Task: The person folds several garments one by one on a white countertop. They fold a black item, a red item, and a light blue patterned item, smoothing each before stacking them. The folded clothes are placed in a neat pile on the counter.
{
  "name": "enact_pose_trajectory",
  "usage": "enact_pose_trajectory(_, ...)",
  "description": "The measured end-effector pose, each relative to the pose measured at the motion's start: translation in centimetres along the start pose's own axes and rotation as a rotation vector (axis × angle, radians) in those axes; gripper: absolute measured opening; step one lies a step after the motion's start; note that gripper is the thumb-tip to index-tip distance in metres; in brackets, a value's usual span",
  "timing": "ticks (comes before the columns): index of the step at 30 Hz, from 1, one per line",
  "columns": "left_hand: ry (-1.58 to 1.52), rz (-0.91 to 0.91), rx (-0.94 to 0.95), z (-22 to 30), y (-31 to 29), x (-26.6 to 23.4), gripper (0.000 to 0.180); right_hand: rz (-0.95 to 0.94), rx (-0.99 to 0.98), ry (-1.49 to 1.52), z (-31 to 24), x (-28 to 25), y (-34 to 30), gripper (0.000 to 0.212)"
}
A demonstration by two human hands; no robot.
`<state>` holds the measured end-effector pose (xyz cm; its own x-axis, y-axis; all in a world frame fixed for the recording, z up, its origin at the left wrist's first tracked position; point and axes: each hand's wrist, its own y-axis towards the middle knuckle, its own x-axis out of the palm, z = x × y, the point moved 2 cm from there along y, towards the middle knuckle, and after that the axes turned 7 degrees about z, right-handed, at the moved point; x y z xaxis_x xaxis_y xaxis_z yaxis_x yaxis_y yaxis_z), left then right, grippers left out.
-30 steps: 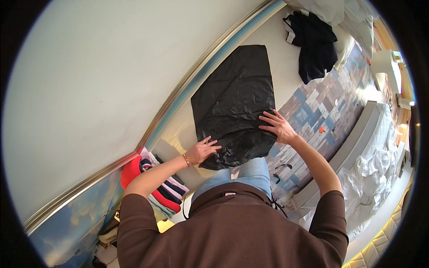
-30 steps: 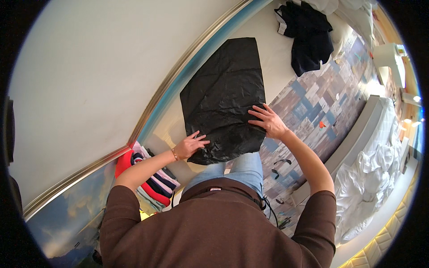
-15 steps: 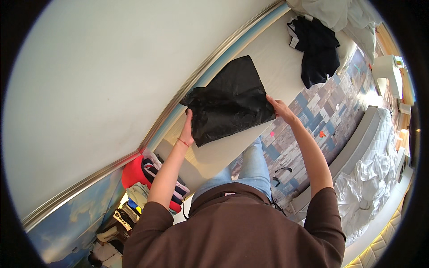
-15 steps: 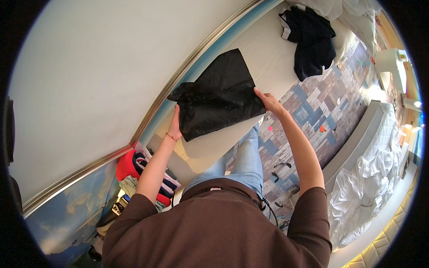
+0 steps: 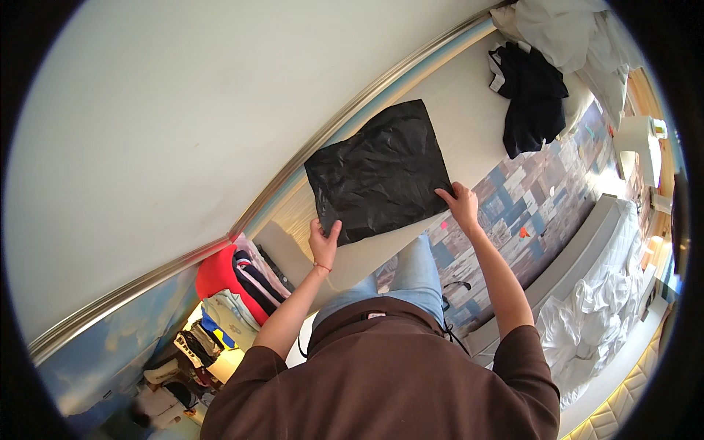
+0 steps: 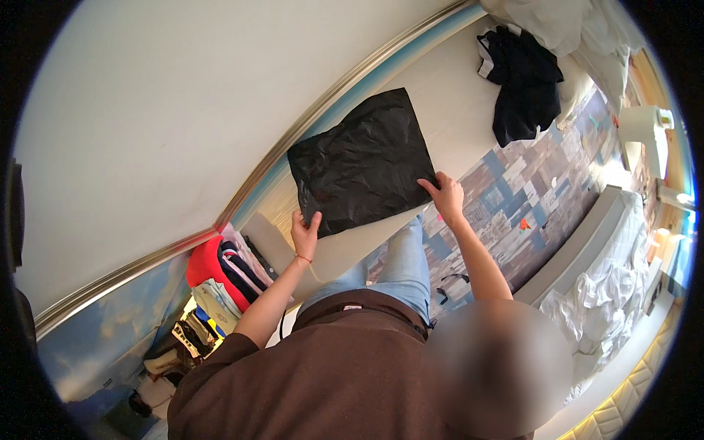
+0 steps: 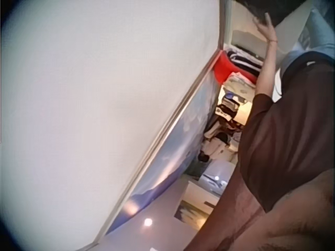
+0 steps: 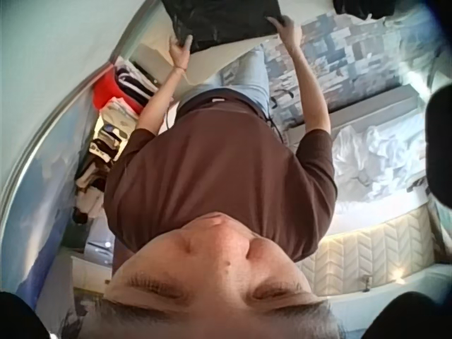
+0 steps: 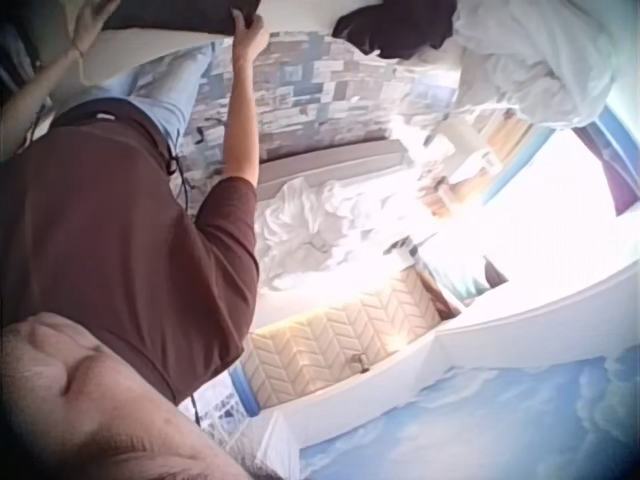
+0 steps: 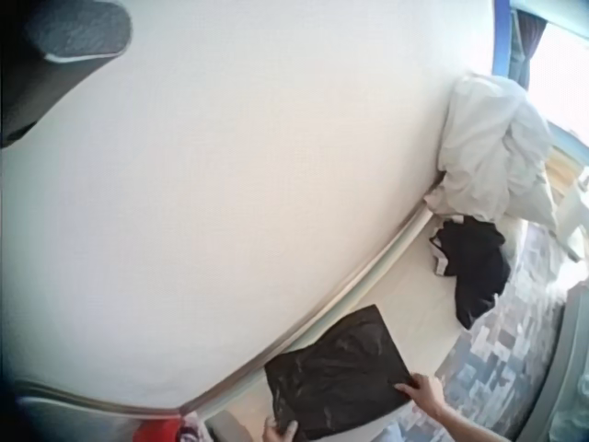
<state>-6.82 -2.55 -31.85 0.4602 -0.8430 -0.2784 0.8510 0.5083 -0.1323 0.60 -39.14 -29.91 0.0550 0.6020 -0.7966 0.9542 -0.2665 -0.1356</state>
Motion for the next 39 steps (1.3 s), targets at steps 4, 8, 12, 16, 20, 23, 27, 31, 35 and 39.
enact_pose_trajectory(4, 0.439, -0.160, 0.090, -1.3, -1.3, -1.8, 0.028, 0.084, -0.011, -0.056, 1.7, 1.0, -2.2, 0.045)
enact_pose_trajectory(8, 0.458, -0.130, 0.205, -2.1, -2.9, -1.6, 0.032, 0.137, -0.010, -0.021, 2.4, 0.9, -4.1, 0.033)
enact_pose_trajectory(12, 0.477, -0.170, 0.065, -1.8, -3.4, -1.3, 0.031, 0.152, 0.030, 0.005, 2.4, 0.6, -4.4, 0.033)
enact_pose_trajectory(16, 0.495, -0.177, 0.139, -1.3, -2.6, -1.1, 0.029, 0.142, 0.056, -0.067, 1.2, 0.3, -3.3, 0.036)
enact_pose_trajectory(20, 0.511, -0.127, 0.140, 0.0, -1.1, -0.2, 0.027, 0.113, 0.024, -0.044, 1.6, 0.8, -2.4, 0.036)
enact_pose_trajectory(23, 0.523, -0.096, 0.152, -0.8, -0.6, 0.0, 0.028, 0.154, 0.003, -0.057, 1.7, 1.4, -2.0, 0.034)
enact_pose_trajectory(27, 0.663, -0.054, 0.164, -2.0, -0.7, -0.7, 0.027, 0.164, -0.006, -0.107, 0.6, 1.9, -1.5, 0.033)
enact_pose_trajectory(31, 0.745, 0.007, 0.158, -2.4, 0.2, -2.4, 0.024, 0.170, -0.003, -0.142, 0.8, 2.4, -1.2, 0.033)
enact_pose_trajectory(35, 0.741, 0.130, 0.055, 4.1, 1.6, -2.5, 0.020, 0.135, -0.034, -0.231, 1.7, 2.7, -0.9, 0.033)
enact_pose_trajectory(39, 0.467, -0.108, 0.678, 7.0, 1.3, 1.3, 0.030, 0.111, -0.114, -0.269, 0.6, 2.4, -0.5, 0.032)
